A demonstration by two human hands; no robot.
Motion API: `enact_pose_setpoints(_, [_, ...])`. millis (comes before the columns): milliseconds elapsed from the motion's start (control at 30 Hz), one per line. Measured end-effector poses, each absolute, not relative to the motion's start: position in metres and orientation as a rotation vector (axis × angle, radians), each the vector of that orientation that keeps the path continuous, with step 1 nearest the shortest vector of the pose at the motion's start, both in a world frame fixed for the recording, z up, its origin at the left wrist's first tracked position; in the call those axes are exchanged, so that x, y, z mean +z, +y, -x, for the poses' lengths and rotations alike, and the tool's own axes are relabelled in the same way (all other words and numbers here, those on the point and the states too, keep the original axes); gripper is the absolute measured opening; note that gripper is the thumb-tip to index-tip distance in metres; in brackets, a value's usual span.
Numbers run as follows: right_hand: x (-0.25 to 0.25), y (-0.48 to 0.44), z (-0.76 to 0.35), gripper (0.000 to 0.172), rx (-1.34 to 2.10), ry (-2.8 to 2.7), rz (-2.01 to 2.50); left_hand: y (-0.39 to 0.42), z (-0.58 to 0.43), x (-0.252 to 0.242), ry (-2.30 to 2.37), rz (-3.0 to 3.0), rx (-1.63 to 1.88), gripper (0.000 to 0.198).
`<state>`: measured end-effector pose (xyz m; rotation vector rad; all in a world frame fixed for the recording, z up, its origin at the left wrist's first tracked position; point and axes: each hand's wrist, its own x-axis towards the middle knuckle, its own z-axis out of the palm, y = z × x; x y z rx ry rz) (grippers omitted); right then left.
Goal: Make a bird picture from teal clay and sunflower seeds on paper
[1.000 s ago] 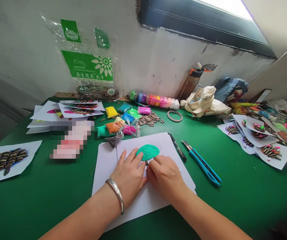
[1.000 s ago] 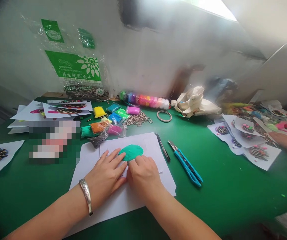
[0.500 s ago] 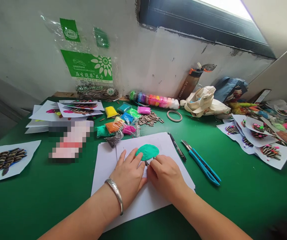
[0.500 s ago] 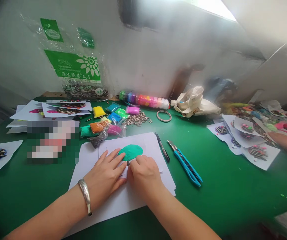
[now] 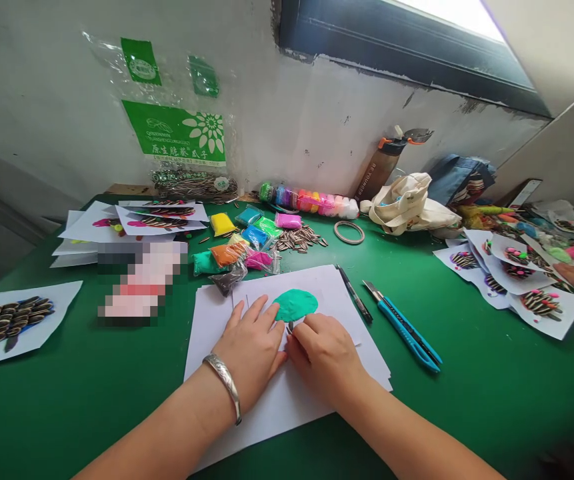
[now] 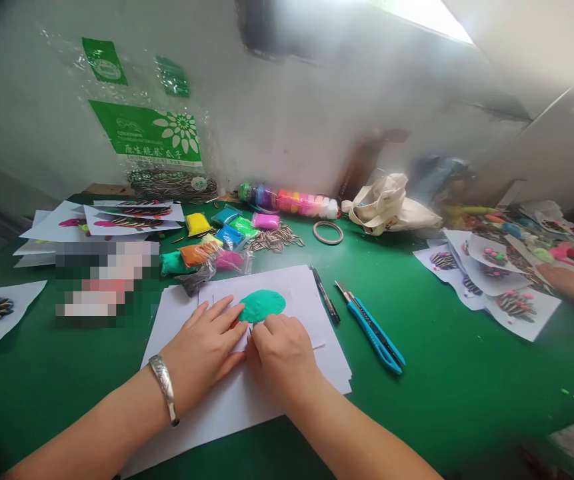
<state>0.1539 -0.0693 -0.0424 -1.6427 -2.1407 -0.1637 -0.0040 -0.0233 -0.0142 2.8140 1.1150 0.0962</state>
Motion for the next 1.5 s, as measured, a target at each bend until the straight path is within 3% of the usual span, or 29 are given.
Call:
enact_pose_setpoints(900, [-0.052,-0.062,-0.147,0.022,-0.125,-2.052,1.817,-0.024,0.001,-0.012,1.112,-2.731,-0.035,0.031])
enact_pose_setpoints(1500, [-0.044,-0.067,-0.168,0.022,0.169,-1.982,1.803,-0.025,0.001,-0.02,1.011,-2.814,0.108,0.035])
